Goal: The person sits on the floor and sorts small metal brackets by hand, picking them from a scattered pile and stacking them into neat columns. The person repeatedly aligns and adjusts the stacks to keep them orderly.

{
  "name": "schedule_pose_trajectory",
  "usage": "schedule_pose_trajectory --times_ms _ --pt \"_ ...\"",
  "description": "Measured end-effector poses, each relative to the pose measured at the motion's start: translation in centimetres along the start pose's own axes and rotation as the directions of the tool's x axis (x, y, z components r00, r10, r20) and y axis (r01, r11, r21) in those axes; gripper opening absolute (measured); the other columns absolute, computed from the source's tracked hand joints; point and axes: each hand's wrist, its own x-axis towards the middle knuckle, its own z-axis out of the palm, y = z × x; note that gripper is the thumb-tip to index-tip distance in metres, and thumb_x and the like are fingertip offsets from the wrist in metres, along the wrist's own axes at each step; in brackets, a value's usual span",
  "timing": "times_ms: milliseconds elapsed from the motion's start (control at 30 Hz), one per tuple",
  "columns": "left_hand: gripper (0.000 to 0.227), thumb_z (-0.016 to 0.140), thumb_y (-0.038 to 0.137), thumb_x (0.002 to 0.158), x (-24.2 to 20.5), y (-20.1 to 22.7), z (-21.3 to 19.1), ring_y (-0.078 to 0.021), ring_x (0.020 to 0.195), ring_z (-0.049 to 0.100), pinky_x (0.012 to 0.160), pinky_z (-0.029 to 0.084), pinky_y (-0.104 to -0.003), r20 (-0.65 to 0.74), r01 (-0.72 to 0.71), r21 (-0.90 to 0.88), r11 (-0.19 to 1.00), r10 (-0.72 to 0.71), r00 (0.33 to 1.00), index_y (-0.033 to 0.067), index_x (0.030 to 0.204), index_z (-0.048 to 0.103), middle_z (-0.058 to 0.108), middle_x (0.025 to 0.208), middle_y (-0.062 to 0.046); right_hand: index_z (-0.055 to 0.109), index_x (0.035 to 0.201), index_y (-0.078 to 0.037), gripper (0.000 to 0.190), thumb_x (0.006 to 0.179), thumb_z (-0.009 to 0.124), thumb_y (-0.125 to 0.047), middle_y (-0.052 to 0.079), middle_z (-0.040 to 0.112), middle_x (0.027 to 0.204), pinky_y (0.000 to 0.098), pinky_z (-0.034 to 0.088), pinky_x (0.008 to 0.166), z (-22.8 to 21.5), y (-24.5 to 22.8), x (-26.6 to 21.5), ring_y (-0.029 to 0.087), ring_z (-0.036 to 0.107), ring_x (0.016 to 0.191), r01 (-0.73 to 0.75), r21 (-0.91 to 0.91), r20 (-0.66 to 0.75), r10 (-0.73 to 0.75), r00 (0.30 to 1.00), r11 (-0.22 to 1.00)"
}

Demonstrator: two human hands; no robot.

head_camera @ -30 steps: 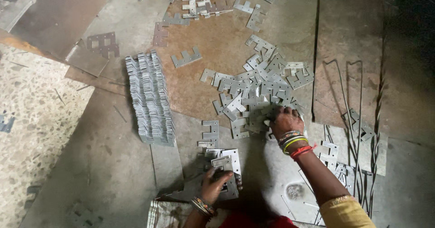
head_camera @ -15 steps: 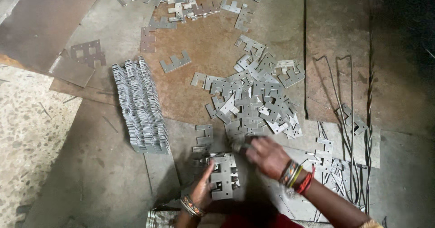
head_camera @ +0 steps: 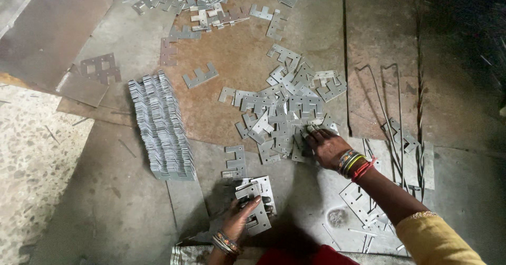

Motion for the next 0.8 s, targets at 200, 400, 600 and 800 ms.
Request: schedule_pose_trajectory --times_ms 200,400,600,800 --pt "0.049 0.083 0.030 0.080 0.5 4.3 1.1 -0.0167 0.093 0.072 0.084 0.058 -0.034 0.002 0.396 -0.590 0.704 -0.489 0.873 0.0012 0.119 0.072 0.077 0.108 -0.009 0.055 0.140 -0.011 0.048 0.092 0.058 -0.019 0.013 0.074 0.107 0.0346 0.064 0.072 -2.8 -5.8 -2.6 0.026 0.076 0.085 -0.498 0.365 0.248 0.433 0.867 0.787" --pt "0.052 0.080 0.028 0.086 -0.3 1.4 2.8 -0.0190 0.098 0.071 0.089 0.057 -0.035 0.197 0.410 -0.832 0.374 -0.491 0.848 -0.0022 0.126 0.066 0.074 0.112 -0.011 0.060 0.134 -0.009 0.054 0.080 0.059 -0.002 0.014 0.071 0.120 0.0411 0.064 0.079 -3.0 -8.3 -2.1 0.030 0.074 0.099 -0.161 0.520 -0.061 0.225 0.973 0.839" --pt "0.052 0.073 0.011 0.088 -1.4 -5.9 4.5 -0.0283 0.112 0.071 0.099 0.056 -0.038 0.112 0.418 -0.839 0.349 -0.641 0.760 0.0101 0.132 0.045 0.072 0.125 -0.025 0.070 0.113 -0.023 0.043 0.071 0.063 -0.022 0.005 0.067 0.122 0.0501 0.061 0.092 -3.8 -4.9 0.0 0.028 0.071 0.107 -0.106 -0.149 -0.317 0.054 0.947 0.983" --pt "0.057 0.063 0.028 0.101 -1.3 -4.4 3.0 -0.0255 0.131 0.059 0.109 0.048 -0.036 0.042 0.313 -0.739 0.596 -0.423 0.905 -0.0052 0.146 0.056 0.058 0.149 -0.024 0.073 0.111 -0.017 0.023 0.089 0.064 -0.020 0.005 0.081 0.111 0.0352 0.066 0.079 -4.7 -6.0 -2.3 0.019 0.081 0.091 -0.501 0.486 0.344 0.371 0.863 0.716"
